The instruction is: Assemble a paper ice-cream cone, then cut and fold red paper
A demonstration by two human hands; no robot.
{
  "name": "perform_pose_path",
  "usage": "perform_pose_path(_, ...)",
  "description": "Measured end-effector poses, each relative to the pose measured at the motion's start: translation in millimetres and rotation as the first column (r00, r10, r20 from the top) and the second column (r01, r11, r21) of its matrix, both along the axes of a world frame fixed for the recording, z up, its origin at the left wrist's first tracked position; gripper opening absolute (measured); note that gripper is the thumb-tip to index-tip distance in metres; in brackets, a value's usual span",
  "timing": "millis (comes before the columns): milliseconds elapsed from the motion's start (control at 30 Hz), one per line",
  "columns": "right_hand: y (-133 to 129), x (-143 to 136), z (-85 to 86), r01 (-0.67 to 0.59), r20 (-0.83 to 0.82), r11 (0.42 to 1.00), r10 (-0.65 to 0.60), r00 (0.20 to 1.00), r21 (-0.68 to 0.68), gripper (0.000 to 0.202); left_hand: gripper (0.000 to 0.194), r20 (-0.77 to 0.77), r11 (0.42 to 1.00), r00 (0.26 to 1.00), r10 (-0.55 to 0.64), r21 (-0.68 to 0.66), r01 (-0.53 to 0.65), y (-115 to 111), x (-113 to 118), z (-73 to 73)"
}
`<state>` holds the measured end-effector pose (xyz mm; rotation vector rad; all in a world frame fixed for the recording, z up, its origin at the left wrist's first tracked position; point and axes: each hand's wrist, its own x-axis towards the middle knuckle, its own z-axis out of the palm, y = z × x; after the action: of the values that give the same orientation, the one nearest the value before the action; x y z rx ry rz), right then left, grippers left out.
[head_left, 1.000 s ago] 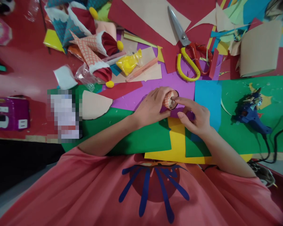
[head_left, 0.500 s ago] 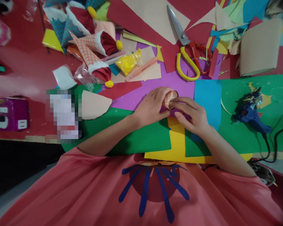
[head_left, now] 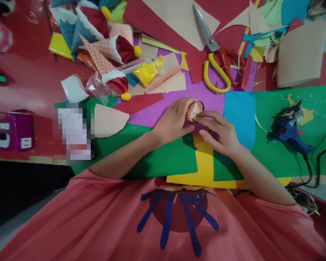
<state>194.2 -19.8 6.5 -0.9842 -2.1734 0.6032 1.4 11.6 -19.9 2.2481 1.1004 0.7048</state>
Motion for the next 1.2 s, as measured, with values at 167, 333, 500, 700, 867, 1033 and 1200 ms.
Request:
perform_pose_path(167, -0.3, 2.6, -0.6, -0.002, -0.016, 0.998, 0.003, 1.0, 0.059, 0.026, 0.054, 0.0, 1.0, 1.0, 0.002, 0.024, -0.002, -0.1, 0.3, -3.8)
perform_pose_path(333, 0.0, 0.9, -1.2, 0.018, -0.012, 0.998, -0.018, 1.0, 0.062, 0.016, 0.054, 0.013, 0.998, 0.999, -0.043, 0.054, 0.042, -0.8, -1.3, -5.4)
perform_pose_path(500, 1.0, -0.9, -5.6, 0.067, -0.004, 0.992, -0.067, 0.998, 0.108, 0.011, 0.058, 0.037, 0.995, 0.996, -0.087, 0.052, 0.085, -2.3, -1.1, -2.9)
perform_pose_path(700, 1.6, 2.4, -6.3, 0.112, -0.044, 0.986, -0.107, 0.993, 0.127, 0.015, 0.059, 0.064, 0.994, 0.993, -0.104, 0.02, 0.103, -1.6, -0.6, -1.2)
perform_pose_path(867, 2.3, 3.6, -7.0, 0.088, -0.035, 0.988, -0.084, 0.996, 0.131, 0.018, 0.056, 0.067, 0.994, 0.992, -0.108, -0.008, 0.109, -1.0, -1.6, -1.3)
perform_pose_path(1033, 2.7, 3.7, -4.6, 0.102, -0.045, 0.987, -0.097, 0.994, 0.12, 0.018, 0.053, 0.102, 0.989, 0.985, -0.139, -0.044, 0.144, -1.4, -2.8, -1.6)
perform_pose_path(1200, 1.1, 4.4, 0.0, 0.265, -0.169, 0.954, -0.24, 0.956, 0.142, 0.014, 0.057, 0.245, 0.993, 0.967, -0.072, -0.077, 0.093, -2.4, -4.0, -2.4)
